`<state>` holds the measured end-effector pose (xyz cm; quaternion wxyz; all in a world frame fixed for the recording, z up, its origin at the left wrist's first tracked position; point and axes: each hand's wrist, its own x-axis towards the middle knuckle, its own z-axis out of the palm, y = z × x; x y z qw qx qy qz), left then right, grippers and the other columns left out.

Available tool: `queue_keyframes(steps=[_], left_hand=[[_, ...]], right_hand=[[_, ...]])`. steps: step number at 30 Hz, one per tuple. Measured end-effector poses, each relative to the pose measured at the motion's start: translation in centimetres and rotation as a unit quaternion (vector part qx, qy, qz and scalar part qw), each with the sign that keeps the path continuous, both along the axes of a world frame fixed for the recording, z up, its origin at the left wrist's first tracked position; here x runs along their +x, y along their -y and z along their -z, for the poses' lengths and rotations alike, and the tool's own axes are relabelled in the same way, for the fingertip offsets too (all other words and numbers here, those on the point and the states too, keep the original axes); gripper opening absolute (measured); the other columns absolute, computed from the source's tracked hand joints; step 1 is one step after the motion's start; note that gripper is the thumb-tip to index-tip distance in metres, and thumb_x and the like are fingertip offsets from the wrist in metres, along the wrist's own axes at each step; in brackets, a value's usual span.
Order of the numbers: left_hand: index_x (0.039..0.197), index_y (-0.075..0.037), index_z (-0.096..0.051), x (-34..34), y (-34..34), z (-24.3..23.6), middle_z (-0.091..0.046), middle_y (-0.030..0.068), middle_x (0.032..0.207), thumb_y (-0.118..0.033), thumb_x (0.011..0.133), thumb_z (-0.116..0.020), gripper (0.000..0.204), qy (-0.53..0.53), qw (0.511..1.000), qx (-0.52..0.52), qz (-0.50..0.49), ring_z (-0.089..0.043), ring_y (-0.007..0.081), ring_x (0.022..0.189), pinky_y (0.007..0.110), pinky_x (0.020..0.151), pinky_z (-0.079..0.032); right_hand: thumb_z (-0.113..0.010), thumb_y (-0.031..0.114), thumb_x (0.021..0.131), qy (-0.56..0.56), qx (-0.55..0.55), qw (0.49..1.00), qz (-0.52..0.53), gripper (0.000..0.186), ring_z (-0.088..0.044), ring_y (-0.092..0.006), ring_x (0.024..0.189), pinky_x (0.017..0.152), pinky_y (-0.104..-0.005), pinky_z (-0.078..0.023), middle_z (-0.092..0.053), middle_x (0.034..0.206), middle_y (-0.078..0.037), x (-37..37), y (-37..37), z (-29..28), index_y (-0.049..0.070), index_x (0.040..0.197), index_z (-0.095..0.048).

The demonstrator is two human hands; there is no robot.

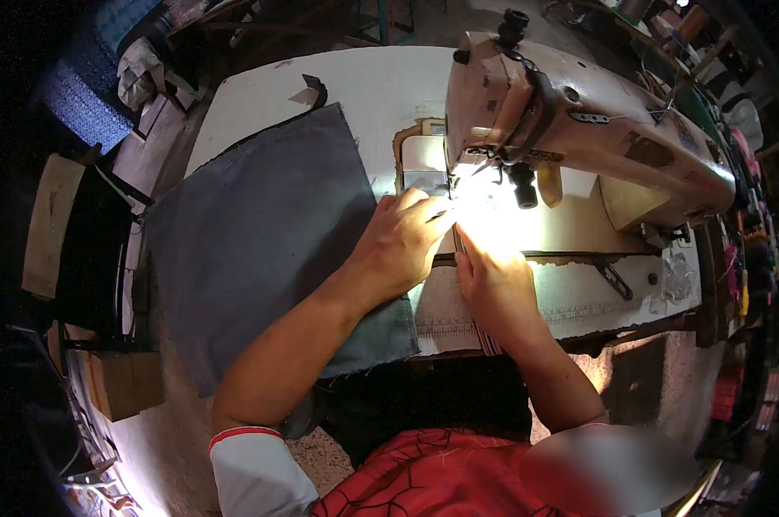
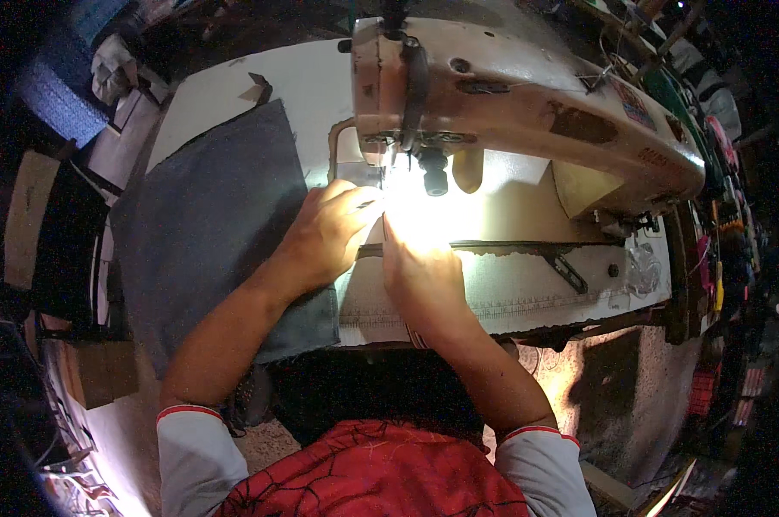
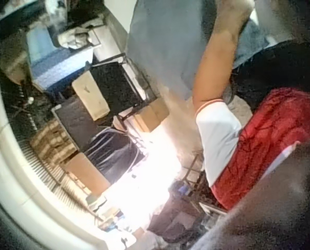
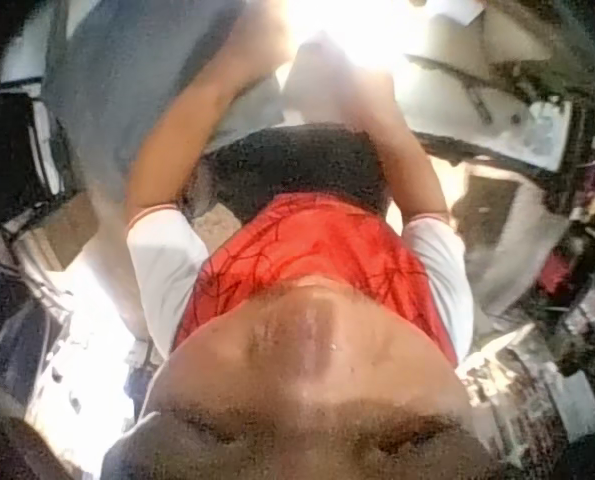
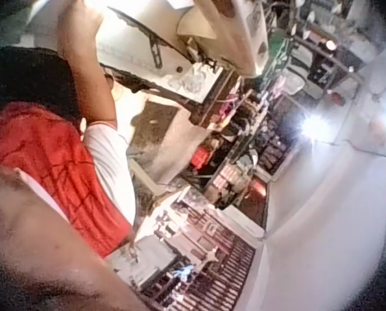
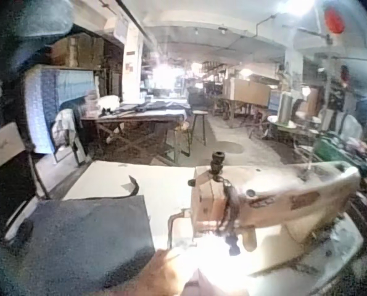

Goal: Sewing a zipper onto a piece of grey fabric using an industrial sewing machine.

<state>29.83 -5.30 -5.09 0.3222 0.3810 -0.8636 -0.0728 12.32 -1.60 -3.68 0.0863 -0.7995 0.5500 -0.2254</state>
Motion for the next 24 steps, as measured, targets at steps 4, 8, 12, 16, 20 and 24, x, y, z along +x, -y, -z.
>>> queue_keyframes(steps=[4, 8, 12, 16, 20, 24], left_hand=[[0.109, 0.002, -0.067, -0.1, 0.1, -0.1, -0.065, 0.0128, 0.114, -0.003, 0.082, -0.060, 0.028, 0.002, 1.000, -0.011, 0.000, -0.059, 0.0294, 0.105, 0.040, 0.092, -0.047], [0.105, 0.002, -0.067, 0.5, 1.0, 0.2, -0.066, 0.0130, 0.113, -0.002, 0.079, -0.059, 0.027, -0.002, 1.000, 0.013, -0.023, -0.059, 0.0299, 0.105, 0.041, 0.093, -0.047], [0.100, 0.002, -0.069, 0.8, 1.2, 0.7, -0.065, 0.0130, 0.114, -0.002, 0.078, -0.060, 0.024, -0.002, 1.000, 0.013, -0.027, -0.059, 0.0310, 0.106, 0.042, 0.094, -0.047], [0.092, -0.006, -0.069, 0.8, 1.1, 1.3, -0.061, 0.0053, 0.115, -0.009, 0.072, -0.067, 0.020, 0.032, 0.999, -0.035, -0.015, -0.054, 0.0265, 0.110, 0.042, 0.089, -0.045], [0.098, -0.003, -0.072, 0.6, 0.5, 0.3, -0.064, 0.0113, 0.117, -0.003, 0.075, -0.062, 0.025, 0.048, 0.999, 0.006, -0.019, -0.057, 0.0300, 0.111, 0.041, 0.097, -0.046], [0.098, -0.003, -0.072, 0.5, 0.4, 0.1, -0.064, 0.0107, 0.117, -0.003, 0.075, -0.063, 0.025, 0.027, 0.999, 0.022, -0.023, -0.057, 0.0293, 0.112, 0.040, 0.099, -0.044]], right_hand=[[-0.066, 0.011, 0.086, 0.026, -0.006, 1.000, -0.014, 0.037, -0.066, -0.0384, 0.070, 0.067, -0.0464, -0.054, -0.067, 0.079, -0.021, -0.3, 0.0, 0.2, 0.003, 0.123, -0.063], [-0.067, 0.014, 0.087, 0.032, 0.019, 0.999, -0.014, 0.038, -0.065, -0.0389, 0.067, 0.065, -0.0467, -0.053, -0.066, 0.075, -0.021, -0.6, -0.4, 0.0, 0.003, 0.123, -0.063], [-0.067, 0.016, 0.088, 0.034, 0.008, 0.999, -0.023, 0.039, -0.065, -0.0391, 0.067, 0.063, -0.0470, -0.053, -0.066, 0.076, -0.021, -0.7, -0.4, 0.1, 0.003, 0.125, -0.062], [-0.062, 0.017, 0.092, -0.010, 0.001, 1.000, -0.013, 0.034, -0.066, -0.0376, 0.067, 0.062, -0.0466, -0.053, -0.067, 0.076, -0.020, -0.4, -0.4, 1.2, 0.003, 0.122, -0.063], [-0.056, 0.017, 0.096, -0.064, 0.001, 0.998, 0.001, 0.025, -0.067, -0.0363, 0.068, 0.063, -0.0464, -0.055, -0.067, 0.076, -0.019, 0.0, -1.0, 1.2, 0.004, 0.115, -0.063], [-0.053, 0.016, 0.096, -0.092, 0.006, 0.996, 0.001, 0.020, -0.067, -0.0367, 0.068, 0.063, -0.0467, -0.055, -0.067, 0.077, -0.018, 0.2, -0.9, 1.0, 0.004, 0.108, -0.063]])
